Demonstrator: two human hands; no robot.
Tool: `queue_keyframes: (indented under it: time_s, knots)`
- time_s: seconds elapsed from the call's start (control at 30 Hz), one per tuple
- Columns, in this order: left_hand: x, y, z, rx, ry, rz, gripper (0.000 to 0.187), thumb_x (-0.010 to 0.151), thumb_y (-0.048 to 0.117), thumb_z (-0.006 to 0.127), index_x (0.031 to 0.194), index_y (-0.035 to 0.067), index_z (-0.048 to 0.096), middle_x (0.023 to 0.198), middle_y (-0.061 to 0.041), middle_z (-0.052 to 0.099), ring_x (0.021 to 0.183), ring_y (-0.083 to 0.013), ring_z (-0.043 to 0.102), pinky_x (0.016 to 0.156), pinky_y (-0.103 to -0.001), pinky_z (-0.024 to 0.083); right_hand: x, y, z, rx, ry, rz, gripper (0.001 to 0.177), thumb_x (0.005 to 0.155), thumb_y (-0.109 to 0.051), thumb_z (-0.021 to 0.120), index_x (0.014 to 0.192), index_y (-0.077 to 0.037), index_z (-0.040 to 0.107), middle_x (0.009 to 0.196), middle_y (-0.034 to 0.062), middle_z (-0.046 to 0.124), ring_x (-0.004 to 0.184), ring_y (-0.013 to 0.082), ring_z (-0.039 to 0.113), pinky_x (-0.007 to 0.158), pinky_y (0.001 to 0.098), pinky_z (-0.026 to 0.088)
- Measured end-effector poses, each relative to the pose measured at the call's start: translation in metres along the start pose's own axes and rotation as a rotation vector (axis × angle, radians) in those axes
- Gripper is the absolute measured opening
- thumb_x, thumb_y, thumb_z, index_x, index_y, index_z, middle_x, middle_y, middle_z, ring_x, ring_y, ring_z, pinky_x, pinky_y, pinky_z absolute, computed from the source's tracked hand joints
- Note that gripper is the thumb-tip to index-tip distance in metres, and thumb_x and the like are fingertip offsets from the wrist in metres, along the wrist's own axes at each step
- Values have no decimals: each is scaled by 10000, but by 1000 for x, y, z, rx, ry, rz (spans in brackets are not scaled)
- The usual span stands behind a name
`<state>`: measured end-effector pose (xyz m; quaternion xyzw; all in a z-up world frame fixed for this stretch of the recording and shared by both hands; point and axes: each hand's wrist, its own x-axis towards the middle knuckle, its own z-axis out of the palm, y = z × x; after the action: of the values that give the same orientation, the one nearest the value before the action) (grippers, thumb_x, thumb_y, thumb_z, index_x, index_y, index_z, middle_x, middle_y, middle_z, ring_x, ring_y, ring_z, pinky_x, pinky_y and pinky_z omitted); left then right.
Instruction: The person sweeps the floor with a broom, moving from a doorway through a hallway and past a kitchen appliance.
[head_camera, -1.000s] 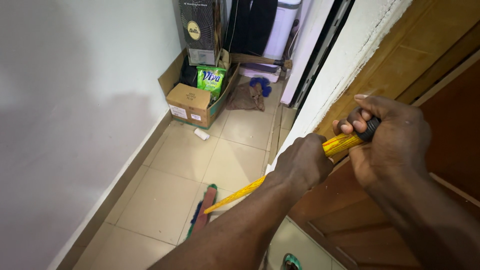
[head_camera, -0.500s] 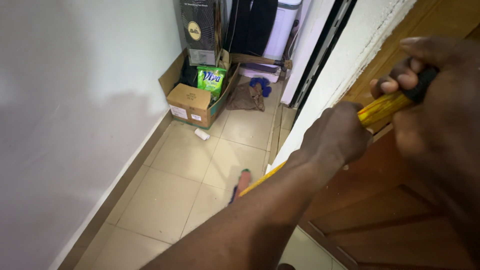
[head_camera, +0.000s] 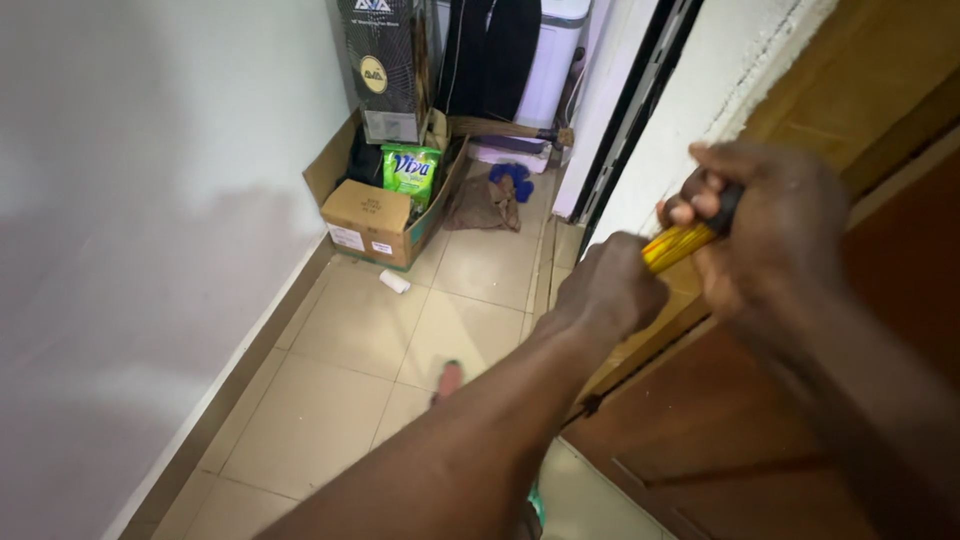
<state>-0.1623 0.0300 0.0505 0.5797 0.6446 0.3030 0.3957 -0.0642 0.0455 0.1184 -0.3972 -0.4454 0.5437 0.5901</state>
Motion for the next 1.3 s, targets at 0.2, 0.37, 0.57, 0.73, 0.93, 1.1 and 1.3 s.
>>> queue_keyframes:
  time_s: [0.2,0.37,0.57,0.73,0.93,1.1,1.3]
  knots:
    - [-17,-43,-11,16,113,-54,333,852,200,674,1165,85,672,1017,-169,745,882,-337,743,810,-458,560,-4,30,22,51,-10,190,213,884,-28,615,725,-71,480,637,47,444,559,161,454,641,361,503]
    - [-22,-44,-27,16,155,-23,282,851,192,679,1105,71,700,930,-175,758,740,-322,734,708,-443,564,-1,32,37,62,-68,221,261,909,-51,627,709,-87,463,632,41,437,567,166,461,705,382,534]
    - [-8,-13,-42,-80,108,-34,295,846,125,647,1121,17,656,884,-171,737,561,-280,737,515,-388,615,11,3,46,-76,-46,116,244,910,-58,637,714,-120,505,653,12,482,572,145,480,760,379,562]
    - [1,3,-41,-81,41,-32,261,838,114,649,1056,-20,701,811,-163,764,556,-240,733,518,-359,604,23,-8,40,-41,-123,104,283,931,-86,629,698,-114,469,635,24,429,574,153,468,768,380,568]
    - [-2,11,-38,-54,19,-101,267,857,128,652,1081,-18,668,840,-171,755,559,-245,731,522,-366,594,23,-7,33,-29,-67,106,243,922,-71,632,726,-103,493,647,19,434,584,141,460,726,368,534]
    - [-7,8,-36,-65,-2,-88,269,862,97,658,1090,-44,641,856,-177,745,567,-251,732,515,-363,610,16,-7,32,-62,-6,103,217,921,-62,634,756,-108,500,669,7,448,587,138,459,710,357,523]
    - [-15,4,-38,-64,-4,-81,247,865,86,649,1065,-59,648,843,-179,739,565,-254,723,507,-361,599,9,-6,35,-39,-6,135,236,924,-72,631,744,-105,481,658,16,437,570,141,459,702,343,550]
